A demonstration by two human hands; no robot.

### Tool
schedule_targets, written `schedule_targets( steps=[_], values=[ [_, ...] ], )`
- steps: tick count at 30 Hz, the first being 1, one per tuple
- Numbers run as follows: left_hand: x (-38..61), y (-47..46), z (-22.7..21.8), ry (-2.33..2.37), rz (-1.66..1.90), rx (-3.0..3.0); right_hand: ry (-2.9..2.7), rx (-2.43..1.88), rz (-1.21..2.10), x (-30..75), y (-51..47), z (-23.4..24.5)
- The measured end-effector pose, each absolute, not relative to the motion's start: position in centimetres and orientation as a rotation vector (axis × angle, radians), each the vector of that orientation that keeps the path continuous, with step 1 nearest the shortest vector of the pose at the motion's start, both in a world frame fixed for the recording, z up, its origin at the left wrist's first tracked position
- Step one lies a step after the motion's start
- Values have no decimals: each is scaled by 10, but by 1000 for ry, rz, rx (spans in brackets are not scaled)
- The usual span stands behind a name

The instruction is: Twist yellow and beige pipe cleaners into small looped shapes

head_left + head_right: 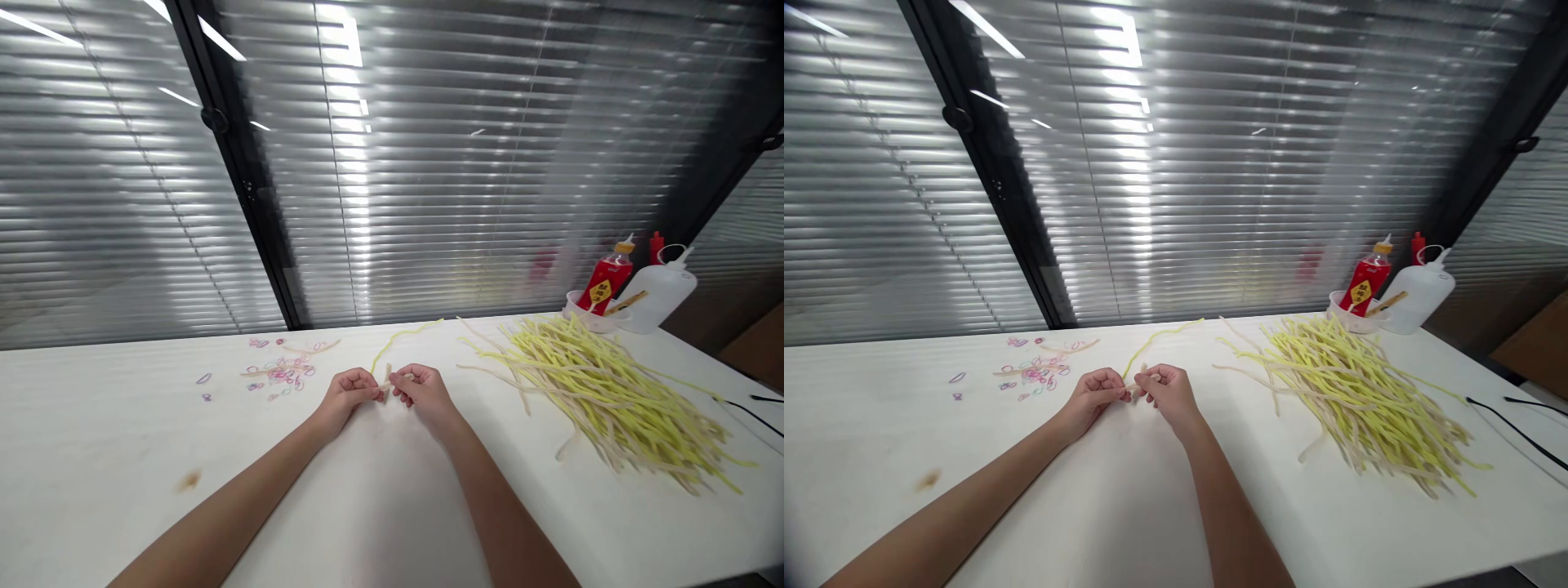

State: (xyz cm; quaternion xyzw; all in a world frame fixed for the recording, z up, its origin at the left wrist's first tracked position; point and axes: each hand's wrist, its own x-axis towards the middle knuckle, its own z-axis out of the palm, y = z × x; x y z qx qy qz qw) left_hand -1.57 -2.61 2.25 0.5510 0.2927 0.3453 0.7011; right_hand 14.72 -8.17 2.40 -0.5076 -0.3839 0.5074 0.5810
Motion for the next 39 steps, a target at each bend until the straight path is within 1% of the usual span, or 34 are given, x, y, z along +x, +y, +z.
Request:
schedule_targets(
  steps=[9, 17, 25, 33, 39],
  values=[
    [-16, -20, 23, 615, 581, 1176, -933, -1104, 1272, 147, -81, 20],
    [-17, -21, 20, 584, 628, 1187, -989, -1090, 1293, 145, -82, 20],
    [-15, -20, 19, 585, 657, 1143, -1162, -1215, 1056, 139, -82, 15],
    [-15, -18, 19, 526, 663, 1125, -1248, -1151, 1001, 140, -82, 13],
    [-14, -18, 16, 535, 658, 1172, -1443, -1411, 641, 141, -85, 18]
  ],
)
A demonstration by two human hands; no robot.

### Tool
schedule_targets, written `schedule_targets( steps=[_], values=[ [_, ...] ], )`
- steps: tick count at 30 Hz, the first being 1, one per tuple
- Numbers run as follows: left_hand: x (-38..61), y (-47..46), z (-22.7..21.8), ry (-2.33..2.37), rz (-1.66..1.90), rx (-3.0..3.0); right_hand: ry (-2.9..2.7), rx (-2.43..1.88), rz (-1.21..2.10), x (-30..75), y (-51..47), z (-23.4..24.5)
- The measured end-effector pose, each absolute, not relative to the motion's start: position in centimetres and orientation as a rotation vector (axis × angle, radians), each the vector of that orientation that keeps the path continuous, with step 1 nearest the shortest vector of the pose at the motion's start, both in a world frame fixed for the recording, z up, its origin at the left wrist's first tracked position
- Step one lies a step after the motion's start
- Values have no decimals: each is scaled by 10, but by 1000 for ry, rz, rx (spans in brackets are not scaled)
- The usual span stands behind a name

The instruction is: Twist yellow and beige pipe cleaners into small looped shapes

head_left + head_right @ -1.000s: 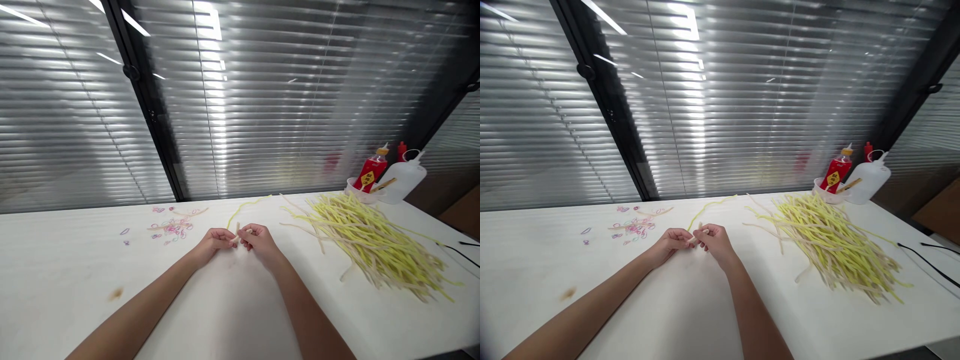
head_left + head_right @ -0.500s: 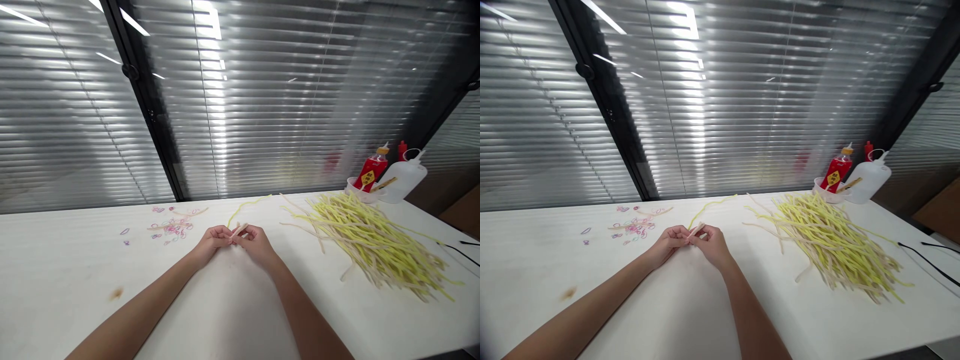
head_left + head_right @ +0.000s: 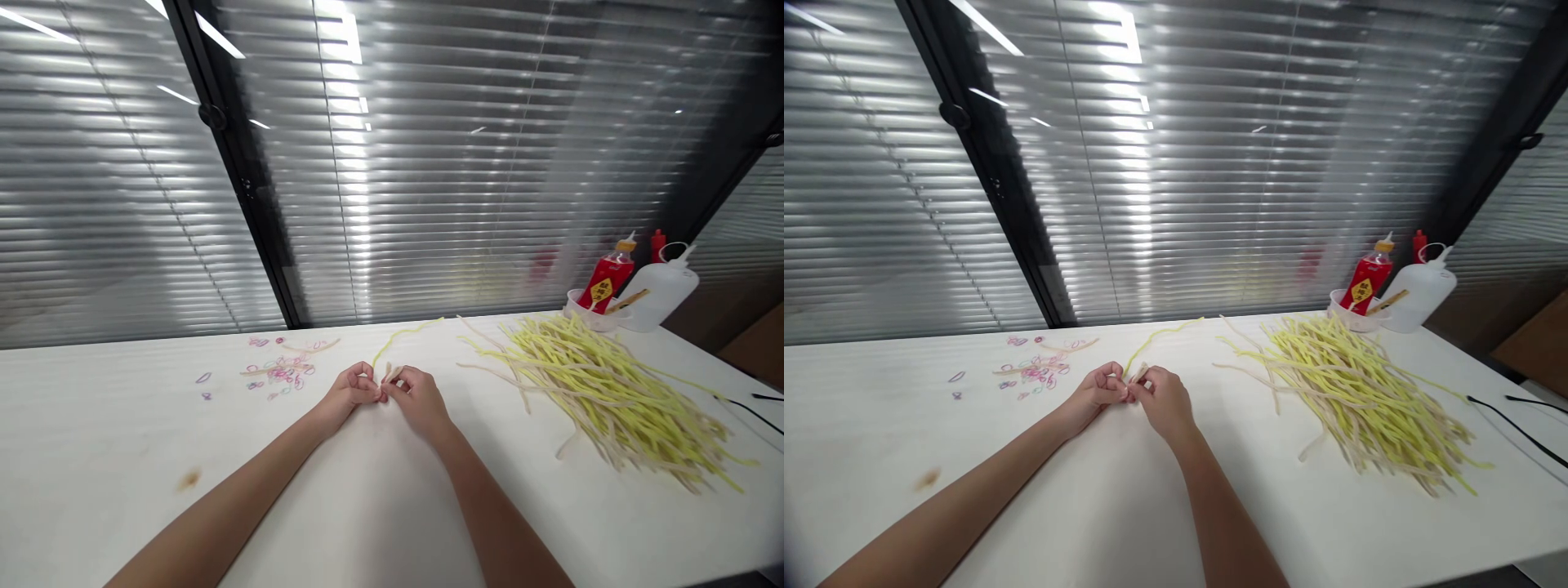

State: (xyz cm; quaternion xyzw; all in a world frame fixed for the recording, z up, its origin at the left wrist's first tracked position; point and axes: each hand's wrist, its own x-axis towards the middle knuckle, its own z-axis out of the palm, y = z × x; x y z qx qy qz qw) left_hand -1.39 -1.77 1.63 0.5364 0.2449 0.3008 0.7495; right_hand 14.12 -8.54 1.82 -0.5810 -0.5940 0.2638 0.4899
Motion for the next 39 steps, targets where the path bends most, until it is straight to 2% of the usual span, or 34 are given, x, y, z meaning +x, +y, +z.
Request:
schedule_targets(
  steps=[4, 9, 16, 20, 39],
  values=[
    [-13, -18, 18, 545, 666, 1199, -1487, -1543, 504, 140, -85, 18],
    [-12, -23, 23, 558, 660, 1248, -1468, -1593, 490, 138, -84, 18],
    [-12, -24, 27, 550, 655, 1201, -1350, -1286, 943, 142, -82, 17],
    [-15, -19, 28, 529, 590, 1148, -1345, -1224, 987, 141, -83, 18],
    [-13, -21, 26, 570, 583, 1180, -1583, -1537, 466, 143, -86, 21]
  ],
)
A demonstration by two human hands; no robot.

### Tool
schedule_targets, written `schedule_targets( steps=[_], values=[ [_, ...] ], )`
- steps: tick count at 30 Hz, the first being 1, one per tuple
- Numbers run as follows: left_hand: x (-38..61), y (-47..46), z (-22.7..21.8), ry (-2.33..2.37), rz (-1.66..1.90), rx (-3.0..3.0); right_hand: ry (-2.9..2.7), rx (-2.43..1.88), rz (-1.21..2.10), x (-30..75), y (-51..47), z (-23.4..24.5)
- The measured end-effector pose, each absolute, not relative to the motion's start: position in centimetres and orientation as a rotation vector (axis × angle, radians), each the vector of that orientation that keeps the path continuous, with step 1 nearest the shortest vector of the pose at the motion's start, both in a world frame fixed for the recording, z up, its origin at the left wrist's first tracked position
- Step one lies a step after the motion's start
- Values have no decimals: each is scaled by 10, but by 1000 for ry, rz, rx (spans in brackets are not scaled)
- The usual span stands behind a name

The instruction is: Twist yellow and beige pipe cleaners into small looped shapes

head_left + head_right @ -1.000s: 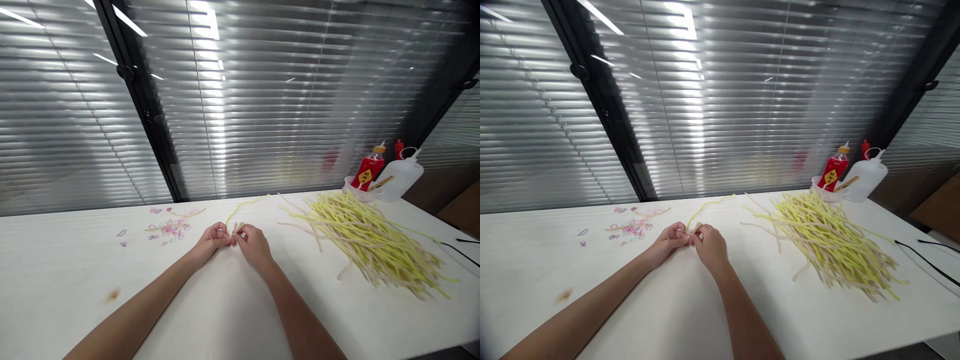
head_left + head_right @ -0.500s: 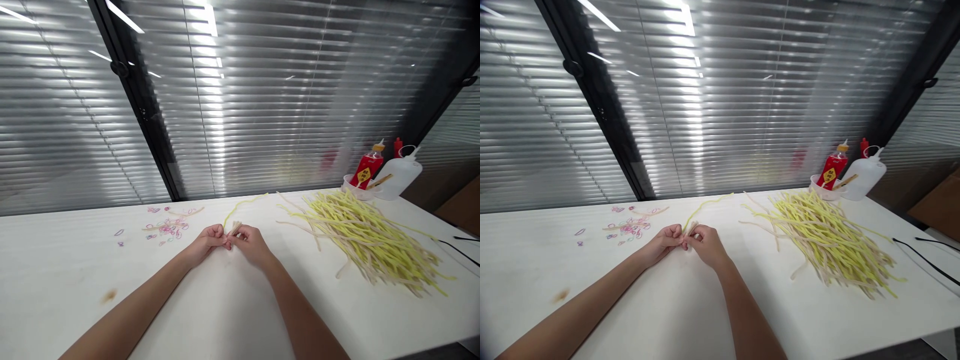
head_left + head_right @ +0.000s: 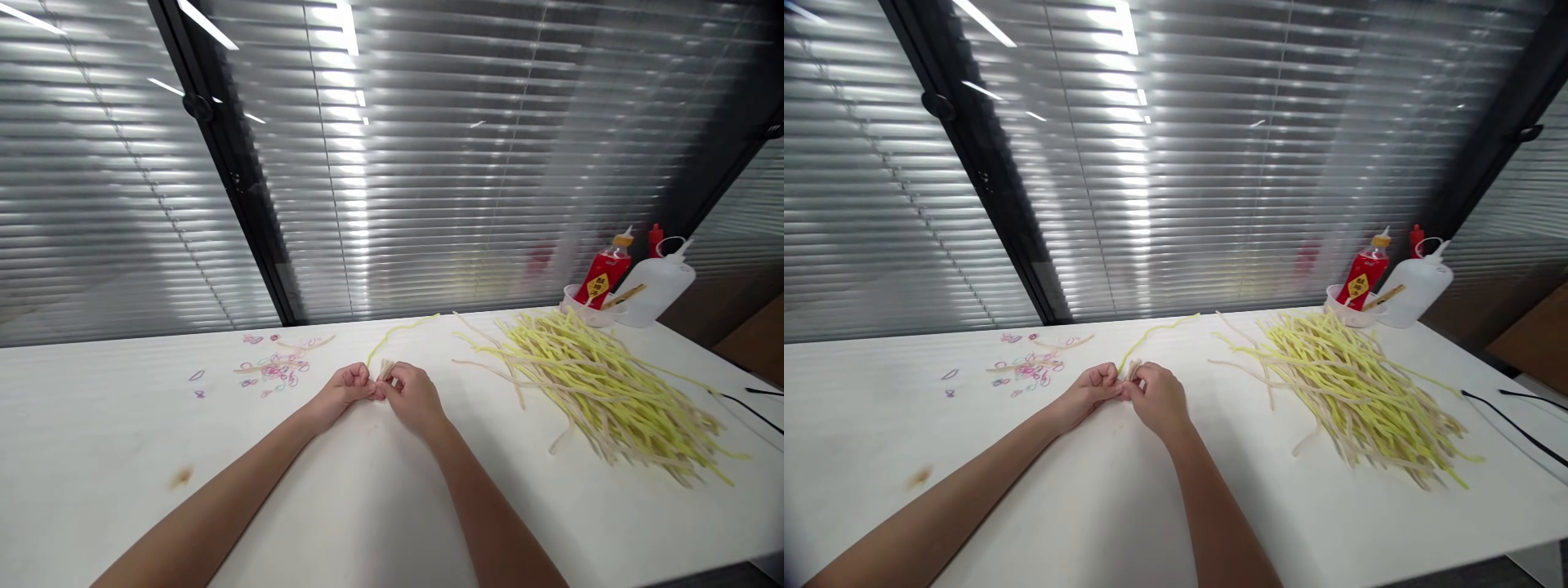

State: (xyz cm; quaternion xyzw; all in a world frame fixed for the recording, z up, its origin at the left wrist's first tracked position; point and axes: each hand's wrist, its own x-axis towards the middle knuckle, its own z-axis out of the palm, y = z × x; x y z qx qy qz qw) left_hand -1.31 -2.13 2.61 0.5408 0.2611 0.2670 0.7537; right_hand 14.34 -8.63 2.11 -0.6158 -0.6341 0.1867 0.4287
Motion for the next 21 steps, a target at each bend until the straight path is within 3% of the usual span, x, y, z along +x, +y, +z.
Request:
schedule_targets(
  steps=[8, 13, 17, 21],
  values=[
    [-11, -26, 29, 576, 609, 1210, -1503, -1606, 502, 143, -85, 22],
    [-12, -29, 28, 628, 702, 1322, -1297, -1490, 859, 147, -82, 20],
    [-10, -39, 24, 756, 825, 1828, -1177, -1492, 964, 155, -82, 18],
    [-7, -47, 18, 864, 699, 2370, -1156, -1603, 904, 161, -83, 17]
  ],
)
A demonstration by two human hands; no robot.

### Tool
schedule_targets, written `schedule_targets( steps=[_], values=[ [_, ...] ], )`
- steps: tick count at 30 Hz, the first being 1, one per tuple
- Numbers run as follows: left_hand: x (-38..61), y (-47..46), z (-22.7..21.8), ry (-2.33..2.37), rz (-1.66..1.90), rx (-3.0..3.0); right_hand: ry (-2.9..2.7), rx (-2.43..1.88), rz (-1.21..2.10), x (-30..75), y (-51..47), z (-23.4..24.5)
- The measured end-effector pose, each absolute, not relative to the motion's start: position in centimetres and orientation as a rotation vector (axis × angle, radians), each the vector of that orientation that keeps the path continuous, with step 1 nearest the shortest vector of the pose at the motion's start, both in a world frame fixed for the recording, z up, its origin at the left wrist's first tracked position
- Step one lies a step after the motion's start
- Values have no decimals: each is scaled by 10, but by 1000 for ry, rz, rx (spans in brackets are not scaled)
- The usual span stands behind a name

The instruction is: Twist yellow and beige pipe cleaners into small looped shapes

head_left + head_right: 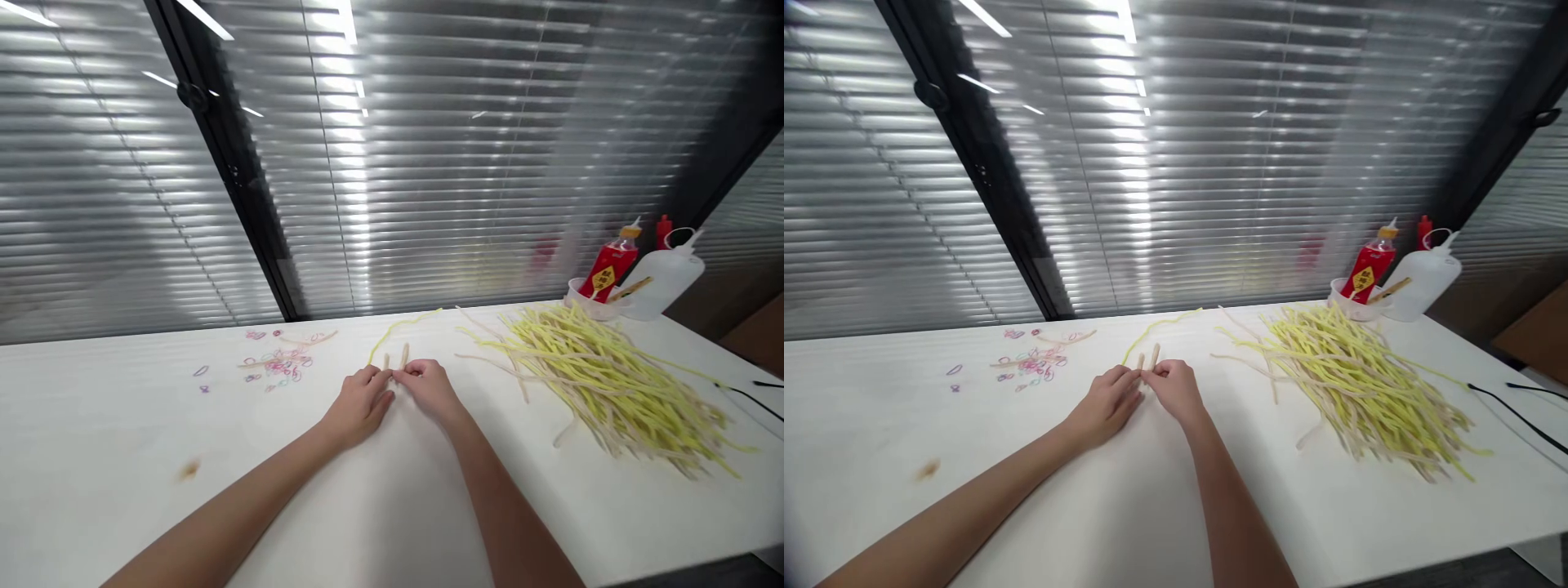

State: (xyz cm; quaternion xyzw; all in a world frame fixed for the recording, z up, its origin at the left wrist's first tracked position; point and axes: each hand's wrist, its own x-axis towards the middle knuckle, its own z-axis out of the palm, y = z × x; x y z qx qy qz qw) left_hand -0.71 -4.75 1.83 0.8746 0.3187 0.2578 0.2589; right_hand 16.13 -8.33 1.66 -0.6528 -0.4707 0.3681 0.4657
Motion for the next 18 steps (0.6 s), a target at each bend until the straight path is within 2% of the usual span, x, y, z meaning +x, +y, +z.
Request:
schedule_targets(
  steps=[6, 18],
  values=[
    [-8, -44, 13, 980, 581, 2553, -1222, -1787, 745, 166, -86, 18],
    [-9, -42, 13, 932, 733, 2441, -1367, -1831, 642, 166, -85, 12]
  ],
)
